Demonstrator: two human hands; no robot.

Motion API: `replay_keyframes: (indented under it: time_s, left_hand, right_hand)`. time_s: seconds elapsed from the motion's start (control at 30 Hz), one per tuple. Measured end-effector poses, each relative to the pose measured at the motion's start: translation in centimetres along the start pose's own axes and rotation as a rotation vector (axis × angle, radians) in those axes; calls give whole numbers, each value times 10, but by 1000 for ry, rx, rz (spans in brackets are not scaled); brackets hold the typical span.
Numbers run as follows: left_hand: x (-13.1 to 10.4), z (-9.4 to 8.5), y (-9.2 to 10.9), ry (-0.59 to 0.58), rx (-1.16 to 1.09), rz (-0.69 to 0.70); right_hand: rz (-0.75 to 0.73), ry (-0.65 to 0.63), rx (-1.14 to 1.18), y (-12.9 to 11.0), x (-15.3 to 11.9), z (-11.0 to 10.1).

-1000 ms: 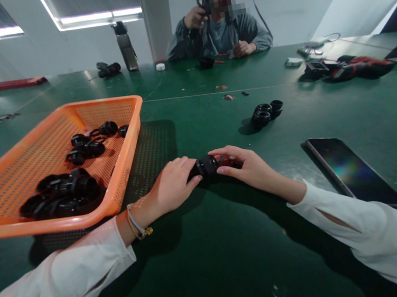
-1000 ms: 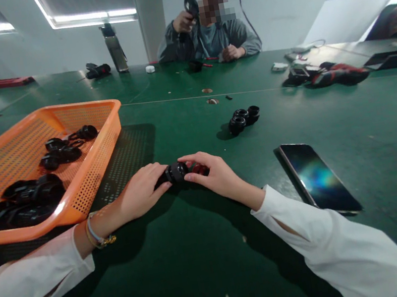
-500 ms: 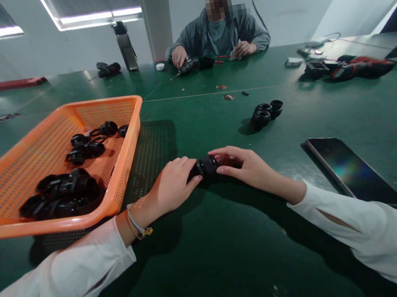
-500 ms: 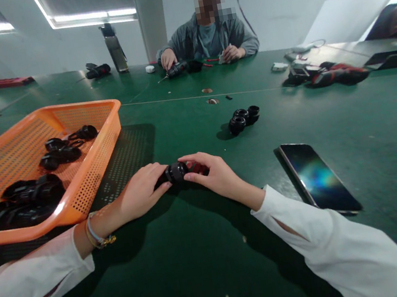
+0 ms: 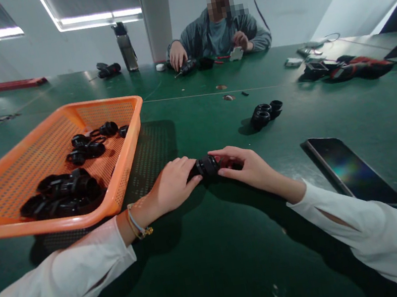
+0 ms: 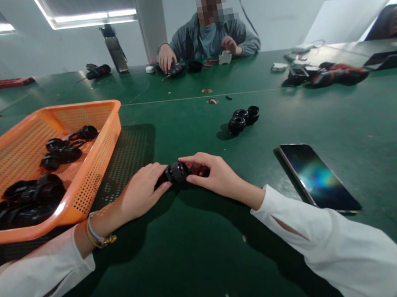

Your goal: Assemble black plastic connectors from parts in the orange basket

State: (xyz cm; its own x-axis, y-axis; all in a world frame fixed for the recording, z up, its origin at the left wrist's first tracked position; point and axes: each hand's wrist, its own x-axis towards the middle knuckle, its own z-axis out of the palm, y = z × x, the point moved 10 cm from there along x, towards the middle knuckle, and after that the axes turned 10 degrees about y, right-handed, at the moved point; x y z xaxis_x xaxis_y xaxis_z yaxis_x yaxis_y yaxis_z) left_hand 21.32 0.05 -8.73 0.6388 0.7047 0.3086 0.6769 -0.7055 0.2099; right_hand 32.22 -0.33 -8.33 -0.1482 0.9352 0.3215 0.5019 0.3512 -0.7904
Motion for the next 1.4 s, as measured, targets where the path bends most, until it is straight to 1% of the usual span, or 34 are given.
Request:
replay_keyframes:
  time_s: [0.93, 1.4]
  left_hand:
    - [0, 0, 0, 3, -12, -4]
    - [0, 0, 0, 6, -6, -5]
  right_hand:
    - [21, 11, -4, 2, 1, -1]
    - [82, 2, 28, 6, 1, 1]
